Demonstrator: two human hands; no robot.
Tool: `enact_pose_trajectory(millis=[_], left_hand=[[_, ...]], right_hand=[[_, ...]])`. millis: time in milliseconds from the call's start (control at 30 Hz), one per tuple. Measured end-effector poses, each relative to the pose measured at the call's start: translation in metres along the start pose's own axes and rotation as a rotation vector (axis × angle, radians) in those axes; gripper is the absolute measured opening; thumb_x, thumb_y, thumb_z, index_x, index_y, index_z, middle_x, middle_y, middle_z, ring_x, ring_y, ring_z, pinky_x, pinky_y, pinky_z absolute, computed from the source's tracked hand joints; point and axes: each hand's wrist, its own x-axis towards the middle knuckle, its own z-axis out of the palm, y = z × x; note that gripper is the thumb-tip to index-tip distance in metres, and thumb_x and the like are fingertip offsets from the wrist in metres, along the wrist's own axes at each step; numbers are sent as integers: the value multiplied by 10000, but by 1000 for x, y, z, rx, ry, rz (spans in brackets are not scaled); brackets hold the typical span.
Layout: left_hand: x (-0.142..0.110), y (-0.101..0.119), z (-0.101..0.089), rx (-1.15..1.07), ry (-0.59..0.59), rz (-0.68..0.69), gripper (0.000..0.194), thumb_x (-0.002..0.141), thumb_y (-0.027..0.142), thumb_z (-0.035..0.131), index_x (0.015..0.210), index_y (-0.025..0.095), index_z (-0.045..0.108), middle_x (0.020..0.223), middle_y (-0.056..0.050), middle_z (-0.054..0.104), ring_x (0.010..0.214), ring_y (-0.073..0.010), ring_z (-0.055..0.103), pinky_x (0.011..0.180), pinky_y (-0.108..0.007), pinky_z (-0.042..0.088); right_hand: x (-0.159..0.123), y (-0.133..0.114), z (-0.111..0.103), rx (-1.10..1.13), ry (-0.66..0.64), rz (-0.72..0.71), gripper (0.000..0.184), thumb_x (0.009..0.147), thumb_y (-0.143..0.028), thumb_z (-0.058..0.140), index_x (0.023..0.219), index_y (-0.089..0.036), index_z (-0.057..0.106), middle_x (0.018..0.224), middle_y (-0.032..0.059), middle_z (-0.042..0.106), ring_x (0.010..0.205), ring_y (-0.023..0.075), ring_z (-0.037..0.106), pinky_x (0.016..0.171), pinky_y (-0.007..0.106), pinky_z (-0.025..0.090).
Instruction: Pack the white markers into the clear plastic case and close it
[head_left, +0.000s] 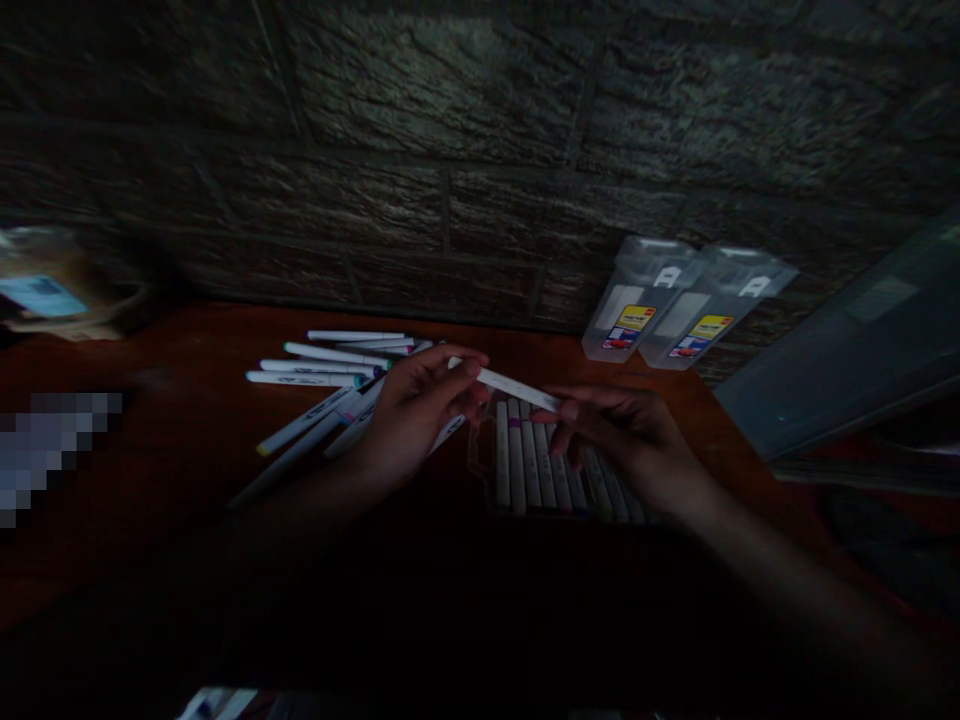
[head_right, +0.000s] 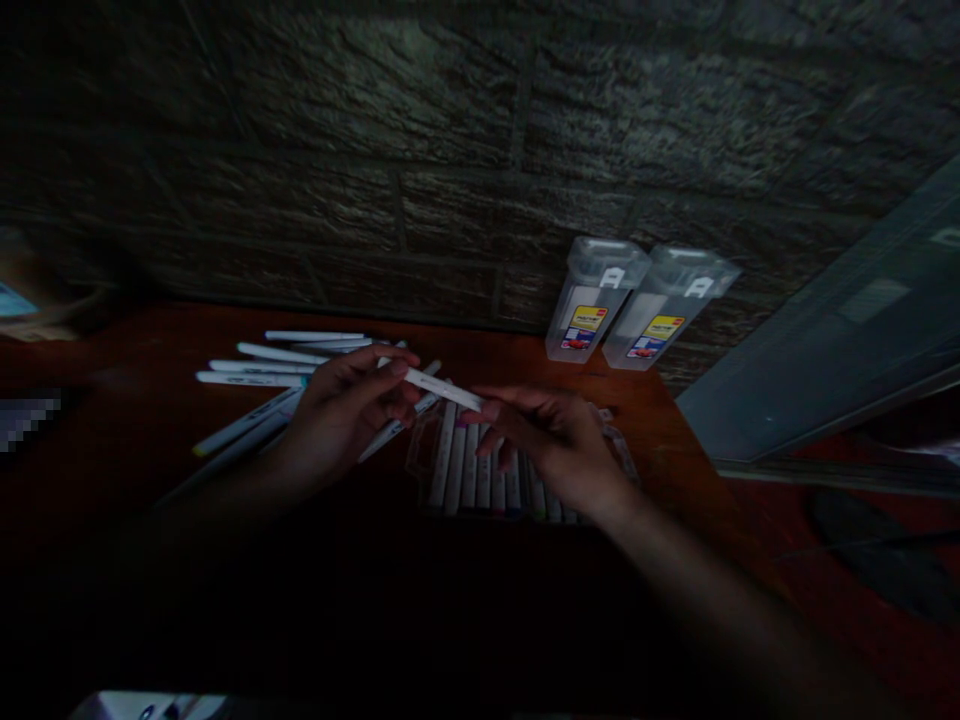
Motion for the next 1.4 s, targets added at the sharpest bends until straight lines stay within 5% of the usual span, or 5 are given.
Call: enact_pose_trajectory(millis=[300,500,800,1067,1400], left_hand=[[-20,5,10,388,-160,238,137,959,255,681,1028,187,777,715,2,703,626,-122,656,583,-222,516],[-36,4,12,681,-374,514,230,957,167,692,1176,213,745,1033,-36,783,897,-153,728,767,-239,557],[-37,3,12,709,-407,619,228,978,212,671,1194,195,745,969,-55,749,841,-154,699,718,-254,548],[-22,1,15,244,-75,32,261,948,391,703,1079,169,750,627,19,629,463,-95,538,444,-200,435],[-26,-10,18,-46,16,-358,289,873,331,784,1122,196,725,960,-52,734,750,-158,707,606,-240,570]], right_hand=[[-6,2,8,-656,-75,-327,210,930,-155,714,1093,-248,807,950,21,822,804,167,750,740,288,573],[-5,4,6,-760,-68,-456,233,910,-112,683,1087,-214,793,915,43,814,820,182,763,740,292,588],[-5,1,7,-758,-79,-467,236,914,-120,662,1087,-219,789,971,56,815,872,194,772,756,303,592],[-22,-2,20,-483,-87,-244,487,932,-194,712,1406,-252,620,862,7,780,728,172,713,653,301,570],[-31,-13,28,119,-381,-34,510,928,-105,607,1392,-308,665,1240,49,747,810,141,707,723,281,561]])
